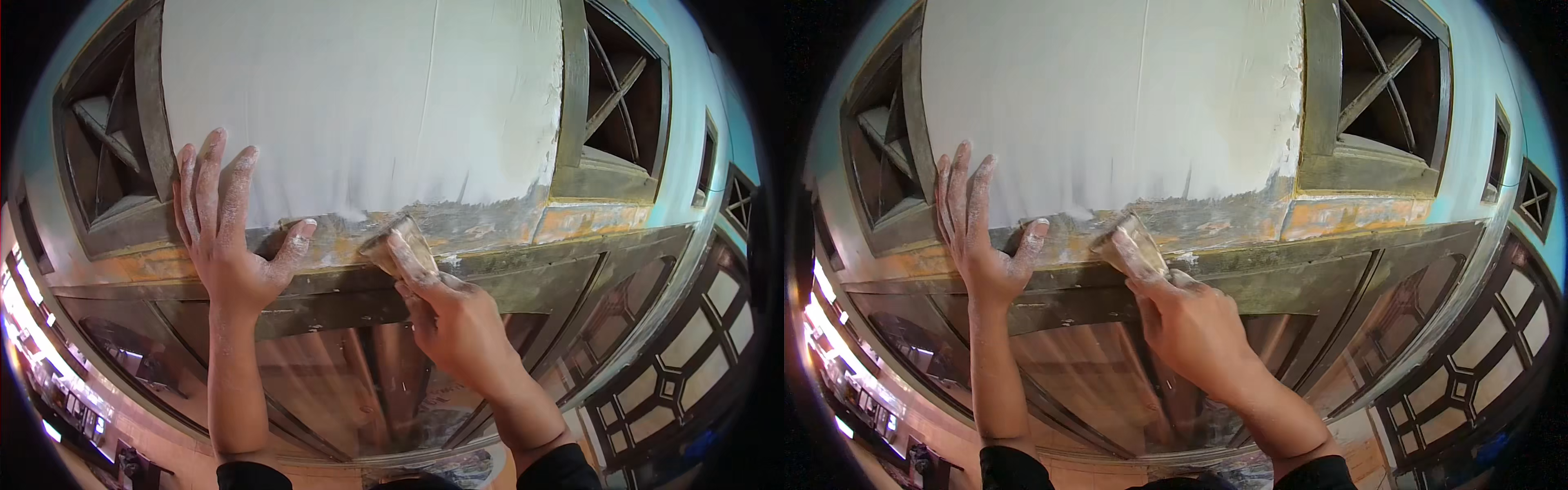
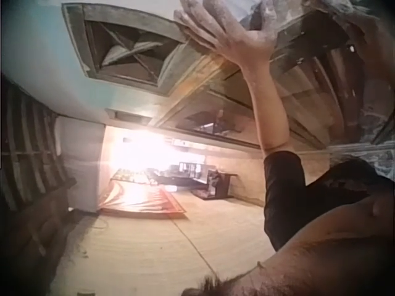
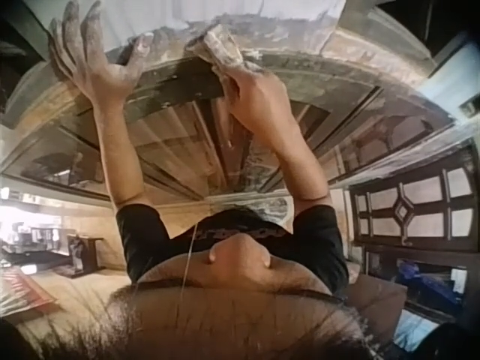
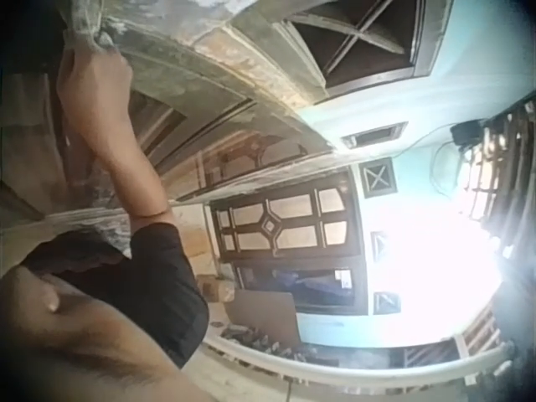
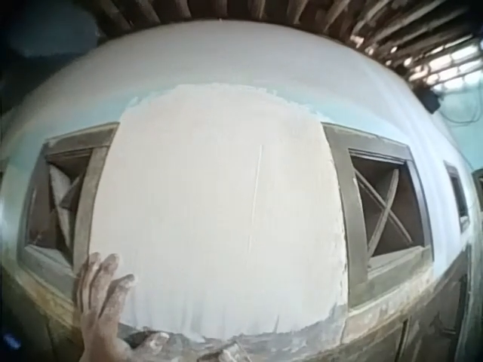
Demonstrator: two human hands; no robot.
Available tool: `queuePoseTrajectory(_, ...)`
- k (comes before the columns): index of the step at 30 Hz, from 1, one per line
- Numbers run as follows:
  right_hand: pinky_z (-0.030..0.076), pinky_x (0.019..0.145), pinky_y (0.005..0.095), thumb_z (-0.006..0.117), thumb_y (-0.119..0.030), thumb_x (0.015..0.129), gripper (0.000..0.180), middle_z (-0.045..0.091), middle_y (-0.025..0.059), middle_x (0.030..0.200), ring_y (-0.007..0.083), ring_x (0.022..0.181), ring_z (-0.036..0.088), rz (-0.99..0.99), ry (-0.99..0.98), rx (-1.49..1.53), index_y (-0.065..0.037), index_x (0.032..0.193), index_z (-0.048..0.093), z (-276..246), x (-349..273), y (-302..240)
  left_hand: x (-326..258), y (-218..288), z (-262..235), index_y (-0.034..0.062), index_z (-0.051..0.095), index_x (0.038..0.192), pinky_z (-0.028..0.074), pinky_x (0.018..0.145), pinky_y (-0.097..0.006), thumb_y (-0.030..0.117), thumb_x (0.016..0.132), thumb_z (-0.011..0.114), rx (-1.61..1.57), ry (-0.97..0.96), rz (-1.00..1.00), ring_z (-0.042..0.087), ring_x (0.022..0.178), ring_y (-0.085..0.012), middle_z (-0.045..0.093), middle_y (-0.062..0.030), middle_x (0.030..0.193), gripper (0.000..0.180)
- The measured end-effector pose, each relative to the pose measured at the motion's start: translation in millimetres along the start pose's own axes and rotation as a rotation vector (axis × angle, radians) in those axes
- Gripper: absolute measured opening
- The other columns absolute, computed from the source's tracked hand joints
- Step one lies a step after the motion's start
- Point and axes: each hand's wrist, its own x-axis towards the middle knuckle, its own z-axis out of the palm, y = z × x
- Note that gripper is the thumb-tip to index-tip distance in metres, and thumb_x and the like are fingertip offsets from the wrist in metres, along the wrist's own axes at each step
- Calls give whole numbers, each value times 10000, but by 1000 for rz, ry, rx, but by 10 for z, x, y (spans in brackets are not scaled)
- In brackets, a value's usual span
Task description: Applying wall filler or putty to the gap between a wall and a wooden frame using a scraper.
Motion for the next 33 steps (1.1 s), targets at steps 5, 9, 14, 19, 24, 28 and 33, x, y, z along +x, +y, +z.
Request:
queuePoseTrajectory(5,564,635,538,672,-170,967,221,733,199,832,433,719,706,70,-46,-23,-127,1159,771,-56,32,-59,11,12,4,41,667,1370,318,1221,-592,462,773,842,-6,-2,-5,409,1485,-463,524,-186,1567,751)
queuePoseTrajectory(9,570,637,536,656,-181,982,228,737,205,832,437,713,707,31,-35,-44,-135,1174,769,-30,12,-34,0,-22,9,44,663,1375,322,1217,-595,473,770,841,-4,-1,0,412,1482,-466,524,-184,1567,762)
queuePoseTrajectory(14,571,638,537,653,-179,979,231,735,199,813,437,709,707,45,-49,-28,-131,1173,768,-42,45,-54,12,7,13,42,663,1375,323,1216,-598,465,781,836,-5,5,4,412,1481,-470,525,-186,1565,750)
queuePoseTrajectory(19,569,636,540,655,-174,974,232,730,198,796,434,703,705,41,-53,-19,-127,1170,770,-34,20,-52,-6,-16,9,39,665,1372,324,1216,-596,462,784,834,-4,15,14,411,1481,-469,525,-187,1564,744)
queuePoseTrajectory(24,568,634,534,657,-177,972,248,729,190,793,429,701,704,20,-61,-15,-130,1192,761,-26,51,-56,8,-1,-2,34,669,1368,325,1214,-594,468,783,831,0,-2,2,414,1479,-471,522,-187,1569,745)
queuePoseTrajectory(28,569,636,529,661,-179,966,260,731,184,794,424,703,707,18,-45,-41,-139,1203,759,-22,27,-16,-3,-9,5,34,670,1367,326,1214,-593,469,780,831,0,-2,3,416,1479,-471,526,-186,1567,749)
queuePoseTrajectory(33,566,631,540,659,-179,966,260,735,187,819,420,708,711,26,-51,-45,-151,1204,762,-25,50,-53,-6,-12,38,37,671,1369,322,1212,-595,462,773,835,-11,19,11,415,1483,-467,524,-185,1570,750)
